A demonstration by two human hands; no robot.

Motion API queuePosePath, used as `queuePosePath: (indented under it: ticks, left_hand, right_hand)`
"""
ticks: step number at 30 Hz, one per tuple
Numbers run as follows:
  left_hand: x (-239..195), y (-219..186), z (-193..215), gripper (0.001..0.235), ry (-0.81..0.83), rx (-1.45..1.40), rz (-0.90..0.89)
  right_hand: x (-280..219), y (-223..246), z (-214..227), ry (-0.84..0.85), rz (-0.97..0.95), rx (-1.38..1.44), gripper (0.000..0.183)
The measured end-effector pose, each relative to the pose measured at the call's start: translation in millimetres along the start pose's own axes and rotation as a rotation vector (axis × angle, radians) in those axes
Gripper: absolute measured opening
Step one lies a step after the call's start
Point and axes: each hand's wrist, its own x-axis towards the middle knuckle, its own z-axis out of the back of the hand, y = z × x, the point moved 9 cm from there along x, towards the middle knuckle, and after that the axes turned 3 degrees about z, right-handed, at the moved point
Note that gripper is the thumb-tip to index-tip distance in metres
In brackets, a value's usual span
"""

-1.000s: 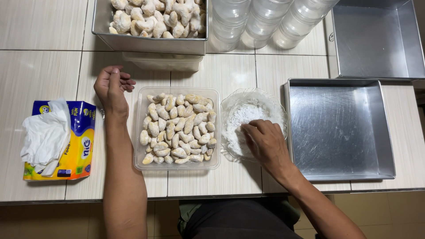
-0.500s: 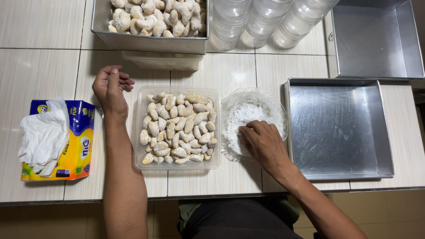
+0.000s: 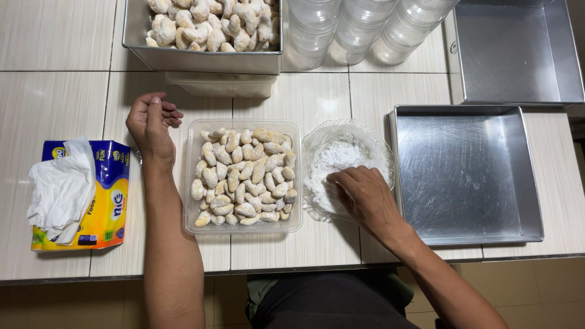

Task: The person wipes a small plastic container with a tissue and places it on a stack. They then move a bowl of white powder and a metal baking tray into position. The person picks up cashews from a plastic container, coats them in the white powder, and places them onto the metal tray.

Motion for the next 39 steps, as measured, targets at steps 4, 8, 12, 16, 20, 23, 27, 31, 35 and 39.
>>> queuePosePath:
  ticks: [4, 8, 12, 16, 20, 23, 27, 31, 35, 39]
  left_hand:
    - [1, 3, 1, 0.023, -0.011, 0.002, 0.012]
    - [2, 4, 1, 0.022, -0.012, 0.007, 0.017]
    - [2, 4, 1, 0.022, -0.017, 0.004, 0.014]
    - [2, 3, 2, 0.021, -0.019, 0.010, 0.015]
    - [3, 5, 2, 0.021, -0.008, 0.006, 0.016]
    - [2, 3, 1, 0.021, -0.006, 0.014, 0.010]
    - [3, 4, 1, 0.022, 0.000, 0.002, 0.008]
    - [3, 5, 1, 0.022, -0.003, 0.005, 0.014]
    - [4, 8, 3, 0.022, -0.007, -0.012, 0.020]
    - [4, 9, 3, 0.021, -0.007, -0.014, 0.028]
  right_hand:
    - [-1, 1, 5, -0.062, 0.017, -0.099, 0.018]
    - [-2, -4, -3, -0.104, 0.031, -0.064, 0.015]
    - [-2, -8, -3, -0.135, 0.030, -0.046, 0.016]
    - [0, 7, 9, -0.133, 0.065, -0.133, 0.015]
    - [3, 16, 11, -0.124, 0.109, -0.208, 0.019]
    - [-1, 14, 7, -0.135, 0.133, -0.223, 0.014]
    - [2, 17, 6, -0.132, 0.167, -0.259, 0.014]
    - [3, 13, 2, -0.116, 0.186, -0.319, 0.019]
    - [4, 14, 2, -0.062, 0.175, -0.264, 0.017]
    - [5, 10, 1, 0.020, 0.113, -0.172, 0.019]
